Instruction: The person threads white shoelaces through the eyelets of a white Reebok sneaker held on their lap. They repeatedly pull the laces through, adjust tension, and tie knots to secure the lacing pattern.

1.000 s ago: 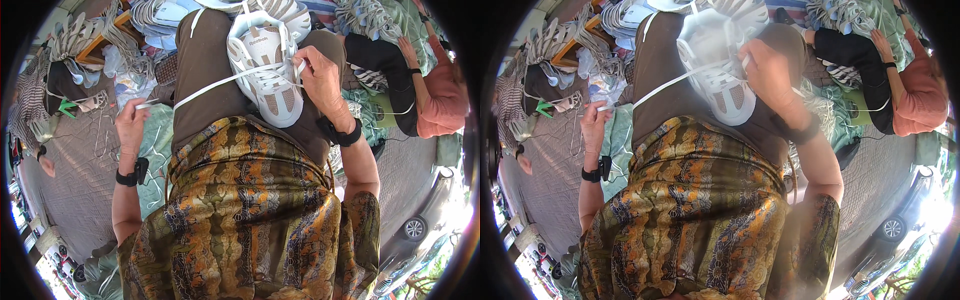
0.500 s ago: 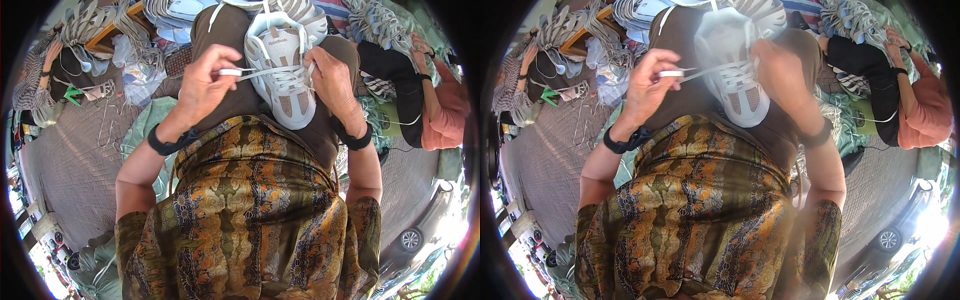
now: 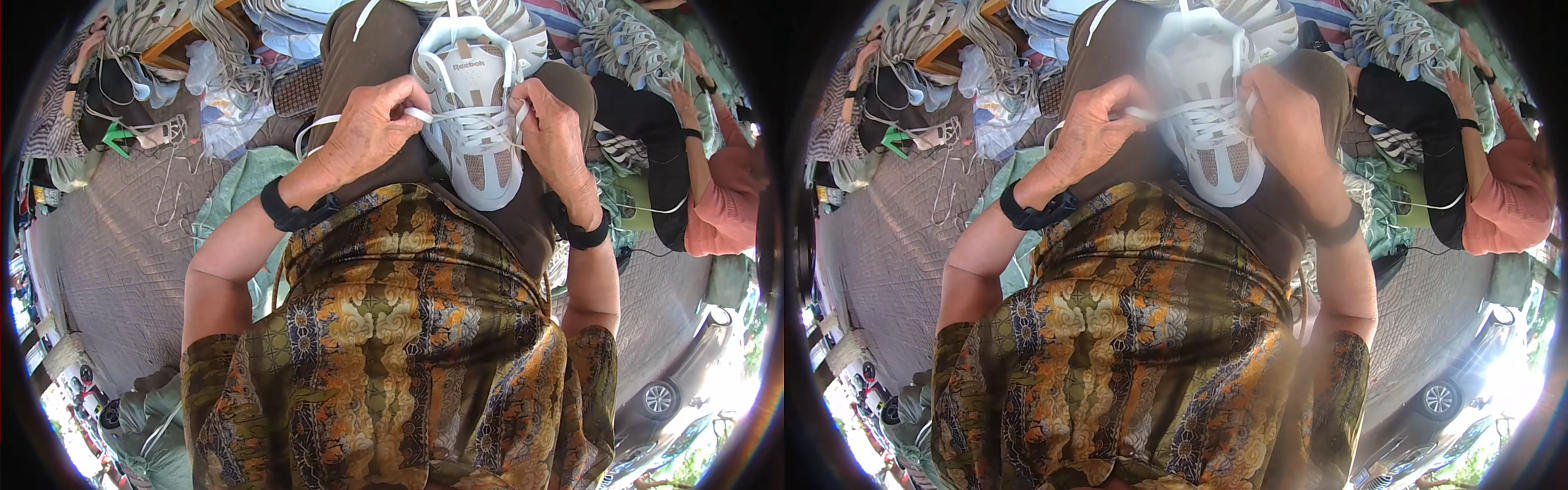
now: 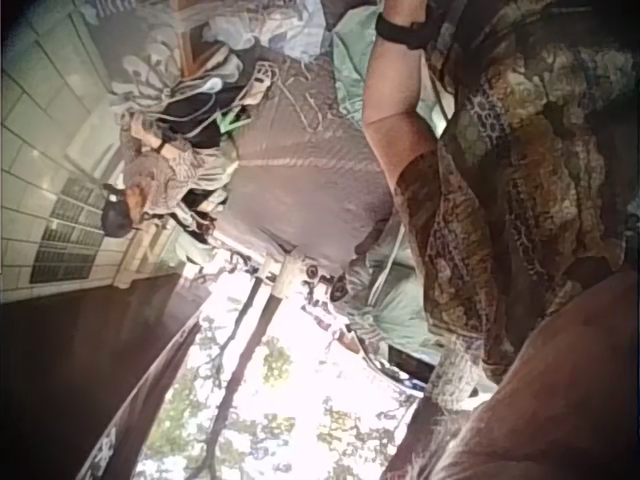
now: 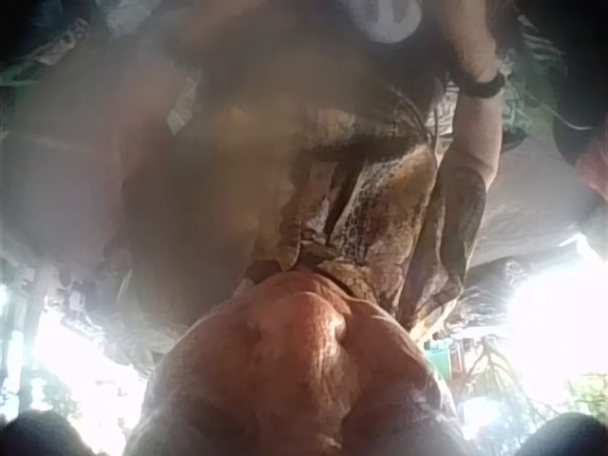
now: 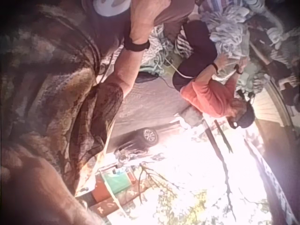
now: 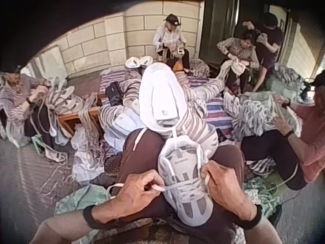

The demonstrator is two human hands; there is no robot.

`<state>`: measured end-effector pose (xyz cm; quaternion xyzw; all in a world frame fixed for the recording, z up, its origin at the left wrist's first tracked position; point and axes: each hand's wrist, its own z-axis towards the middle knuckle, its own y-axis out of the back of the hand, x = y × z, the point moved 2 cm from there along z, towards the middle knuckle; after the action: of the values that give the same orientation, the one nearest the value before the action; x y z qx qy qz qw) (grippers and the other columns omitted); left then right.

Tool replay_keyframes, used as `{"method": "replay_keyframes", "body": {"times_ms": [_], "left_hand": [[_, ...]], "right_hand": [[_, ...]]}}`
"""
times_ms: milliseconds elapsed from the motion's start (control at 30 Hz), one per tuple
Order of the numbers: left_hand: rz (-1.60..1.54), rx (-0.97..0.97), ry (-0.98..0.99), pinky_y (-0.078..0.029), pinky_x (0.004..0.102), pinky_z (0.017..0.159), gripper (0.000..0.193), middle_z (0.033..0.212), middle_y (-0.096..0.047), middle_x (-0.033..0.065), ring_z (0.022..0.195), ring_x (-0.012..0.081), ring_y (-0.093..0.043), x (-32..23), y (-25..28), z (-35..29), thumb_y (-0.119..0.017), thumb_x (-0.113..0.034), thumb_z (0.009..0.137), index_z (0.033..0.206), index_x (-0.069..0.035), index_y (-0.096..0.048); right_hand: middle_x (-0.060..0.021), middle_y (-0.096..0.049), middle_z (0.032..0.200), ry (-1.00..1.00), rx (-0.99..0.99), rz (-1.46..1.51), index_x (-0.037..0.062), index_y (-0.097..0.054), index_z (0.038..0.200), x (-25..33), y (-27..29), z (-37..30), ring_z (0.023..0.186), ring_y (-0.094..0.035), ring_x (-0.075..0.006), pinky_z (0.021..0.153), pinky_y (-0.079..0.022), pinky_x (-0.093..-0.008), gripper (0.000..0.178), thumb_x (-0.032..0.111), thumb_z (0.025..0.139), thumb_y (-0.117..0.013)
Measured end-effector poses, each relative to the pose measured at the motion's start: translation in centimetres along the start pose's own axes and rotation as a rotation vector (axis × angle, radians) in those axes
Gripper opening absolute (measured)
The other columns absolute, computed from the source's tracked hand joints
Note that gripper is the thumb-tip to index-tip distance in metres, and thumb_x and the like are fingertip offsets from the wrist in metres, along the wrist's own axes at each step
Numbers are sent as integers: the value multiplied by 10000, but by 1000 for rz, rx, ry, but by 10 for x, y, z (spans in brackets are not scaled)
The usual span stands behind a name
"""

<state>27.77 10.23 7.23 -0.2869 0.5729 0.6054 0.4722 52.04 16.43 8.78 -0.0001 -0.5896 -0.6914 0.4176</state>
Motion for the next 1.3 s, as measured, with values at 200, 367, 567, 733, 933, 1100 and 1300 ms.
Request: {"method": "replay_keyframes", "body": {"times_ms": [200,367,567,733,933,1100,1300], "left_hand": [[109,-107,-68,-524,300,681,167,927,-692,96,793,200,-668,-9,-4,10,-668,-79,840,1000,-42,-633],[188,-83,-170,-529,331,706,205,957,-692,124,843,298,-677,-2,-10,6,-673,-85,830,1031,-56,-651],[124,-30,-80,-522,328,719,221,929,-693,127,813,281,-671,-1,-10,5,-661,-75,819,1039,-56,-661],[90,-30,-30,-518,329,725,232,911,-686,139,791,270,-662,-1,-12,7,-644,-65,805,1036,-40,-655],[292,-86,-210,-528,386,729,291,906,-672,155,829,354,-649,-11,-20,12,-655,-31,735,1025,-56,-650],[372,-80,-261,-526,420,724,309,896,-655,154,822,373,-634,-13,-23,14,-646,-20,722,1028,-68,-642],[392,-68,-263,-529,423,742,311,901,-663,154,836,380,-635,-19,-30,11,-633,-32,731,1040,-68,-636]], "right_hand": [[-140,-584,787,8,-20,20,54,-546,964,2,0,0,674,-581,-307,645,-475,-357,153,-48,851,-530],[-126,-562,772,5,-28,47,57,-546,965,4,0,-1,647,-545,-267,639,-465,-339,162,-51,845,-527],[-117,-558,766,-15,-25,56,54,-545,970,1,-2,-1,640,-533,-241,639,-464,-326,118,-19,878,-539],[-114,-563,763,1,-37,71,52,-549,979,4,-2,-2,633,-524,-229,636,-464,-316,98,3,895,-549],[-123,-562,766,-3,-40,66,50,-547,975,2,-2,-2,639,-535,-241,641,-467,-320,118,-19,879,-541],[-130,-563,779,-10,-32,42,51,-543,972,1,-2,-2,656,-548,-272,650,-469,-328,155,-48,855,-524],[-129,-567,787,-13,-23,47,52,-542,971,3,-1,-3,671,-566,-286,656,-474,-337,169,-59,847,-512]]}}
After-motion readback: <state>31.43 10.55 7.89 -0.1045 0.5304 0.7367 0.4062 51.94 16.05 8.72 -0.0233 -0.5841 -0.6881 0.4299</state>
